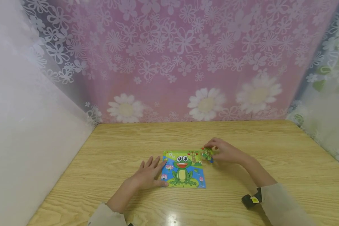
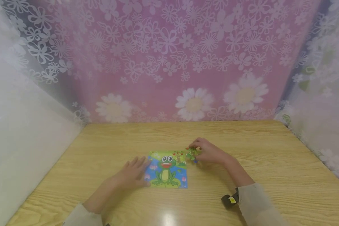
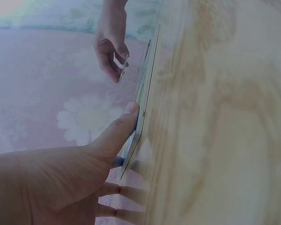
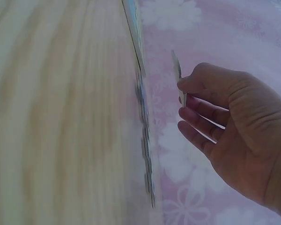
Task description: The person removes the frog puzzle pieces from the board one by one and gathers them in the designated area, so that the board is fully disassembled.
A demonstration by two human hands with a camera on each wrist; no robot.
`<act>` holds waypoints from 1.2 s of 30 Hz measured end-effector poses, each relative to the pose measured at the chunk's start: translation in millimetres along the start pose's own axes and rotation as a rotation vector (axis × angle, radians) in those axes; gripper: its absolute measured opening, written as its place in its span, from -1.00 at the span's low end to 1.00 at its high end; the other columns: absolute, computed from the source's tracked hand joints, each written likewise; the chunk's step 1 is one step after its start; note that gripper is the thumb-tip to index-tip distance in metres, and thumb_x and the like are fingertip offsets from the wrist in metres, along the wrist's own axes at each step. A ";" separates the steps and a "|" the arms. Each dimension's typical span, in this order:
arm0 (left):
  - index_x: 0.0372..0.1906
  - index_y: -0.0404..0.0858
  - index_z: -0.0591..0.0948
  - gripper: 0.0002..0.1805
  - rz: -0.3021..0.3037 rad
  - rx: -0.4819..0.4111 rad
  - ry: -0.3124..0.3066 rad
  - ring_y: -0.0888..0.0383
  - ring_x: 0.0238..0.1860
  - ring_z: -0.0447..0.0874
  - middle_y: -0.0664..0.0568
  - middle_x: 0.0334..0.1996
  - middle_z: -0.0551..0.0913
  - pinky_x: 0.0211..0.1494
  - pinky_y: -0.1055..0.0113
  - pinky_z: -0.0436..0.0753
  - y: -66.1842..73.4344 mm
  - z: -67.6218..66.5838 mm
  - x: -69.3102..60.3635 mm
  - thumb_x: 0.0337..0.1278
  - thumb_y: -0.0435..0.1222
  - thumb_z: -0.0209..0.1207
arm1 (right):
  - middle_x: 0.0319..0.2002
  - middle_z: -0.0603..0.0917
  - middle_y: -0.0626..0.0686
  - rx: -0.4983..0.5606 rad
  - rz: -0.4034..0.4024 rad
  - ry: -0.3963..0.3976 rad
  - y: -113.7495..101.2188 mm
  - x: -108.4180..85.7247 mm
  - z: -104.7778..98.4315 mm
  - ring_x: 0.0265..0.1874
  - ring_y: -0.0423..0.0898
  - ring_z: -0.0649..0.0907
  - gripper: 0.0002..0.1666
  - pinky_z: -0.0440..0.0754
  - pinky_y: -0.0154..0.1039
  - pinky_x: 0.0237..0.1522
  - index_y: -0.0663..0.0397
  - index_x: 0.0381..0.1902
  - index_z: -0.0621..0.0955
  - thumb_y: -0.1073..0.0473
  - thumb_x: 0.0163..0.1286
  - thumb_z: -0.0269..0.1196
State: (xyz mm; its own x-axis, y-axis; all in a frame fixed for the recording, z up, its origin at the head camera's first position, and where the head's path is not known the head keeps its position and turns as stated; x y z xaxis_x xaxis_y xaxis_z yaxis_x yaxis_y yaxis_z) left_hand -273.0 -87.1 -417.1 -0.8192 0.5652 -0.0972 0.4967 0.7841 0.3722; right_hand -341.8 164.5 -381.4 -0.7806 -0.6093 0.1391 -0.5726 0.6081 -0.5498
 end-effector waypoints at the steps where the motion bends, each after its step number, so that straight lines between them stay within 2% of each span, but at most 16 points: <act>1: 0.44 -0.19 0.04 -0.05 0.000 -0.001 0.000 -0.29 0.35 -0.30 -0.26 0.40 -0.12 0.24 -0.26 -0.19 0.4 -0.4 0.0 0.06 0.19 0.09 | -0.05 0.46 0.07 -0.001 0.009 0.002 1.3 -3.3 -2.7 -0.08 0.03 0.45 -0.51 0.47 0.02 -0.07 0.20 0.07 0.53 0.42 0.11 0.18; 11: 0.43 -0.19 0.05 -0.05 -0.006 0.001 -0.007 -0.29 0.35 -0.28 -0.25 0.40 -0.10 0.25 -0.25 -0.17 0.7 -0.8 2.1 0.06 0.21 0.08 | -0.03 0.46 0.11 -0.044 0.050 0.045 20.1 -35.9 -28.4 -0.12 0.06 0.45 -0.53 0.46 0.09 -0.12 0.22 0.05 0.54 0.40 0.12 0.21; 25: 0.43 -0.19 0.05 -0.06 0.001 0.002 -0.003 -0.29 0.35 -0.28 -0.25 0.40 -0.10 0.25 -0.25 -0.18 -0.5 1.0 4.3 0.06 0.20 0.08 | -0.02 0.44 0.18 -0.032 0.087 0.111 50.3 -77.0 -54.4 -0.06 0.15 0.45 -0.51 0.44 0.15 -0.08 0.33 0.08 0.49 0.42 0.13 0.25; 36: 0.44 -0.17 0.04 -0.05 0.002 -0.014 0.003 -0.29 0.35 -0.30 -0.24 0.40 -0.12 0.24 -0.26 -0.20 -2.9 1.8 1.5 0.05 0.21 0.08 | -0.07 0.48 0.19 -0.043 0.066 0.140 66.7 -86.8 -57.7 -0.09 0.17 0.48 -0.50 0.48 0.10 -0.14 0.35 0.04 0.50 0.45 0.07 0.30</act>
State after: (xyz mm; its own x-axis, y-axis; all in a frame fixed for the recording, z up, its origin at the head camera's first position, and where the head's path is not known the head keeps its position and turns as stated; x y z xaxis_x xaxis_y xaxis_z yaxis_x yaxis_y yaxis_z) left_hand -275.2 -88.0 -420.1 -0.8193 0.5656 -0.0939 0.4938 0.7794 0.3855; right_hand -326.6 287.3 -382.6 -0.8425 -0.4922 0.2188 -0.5267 0.6676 -0.5263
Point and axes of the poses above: each hand's wrist, its own x-axis towards the middle knuckle, its own z-axis out of the palm, y = z × x, the point moved 8 cm from there along x, towards the middle knuckle
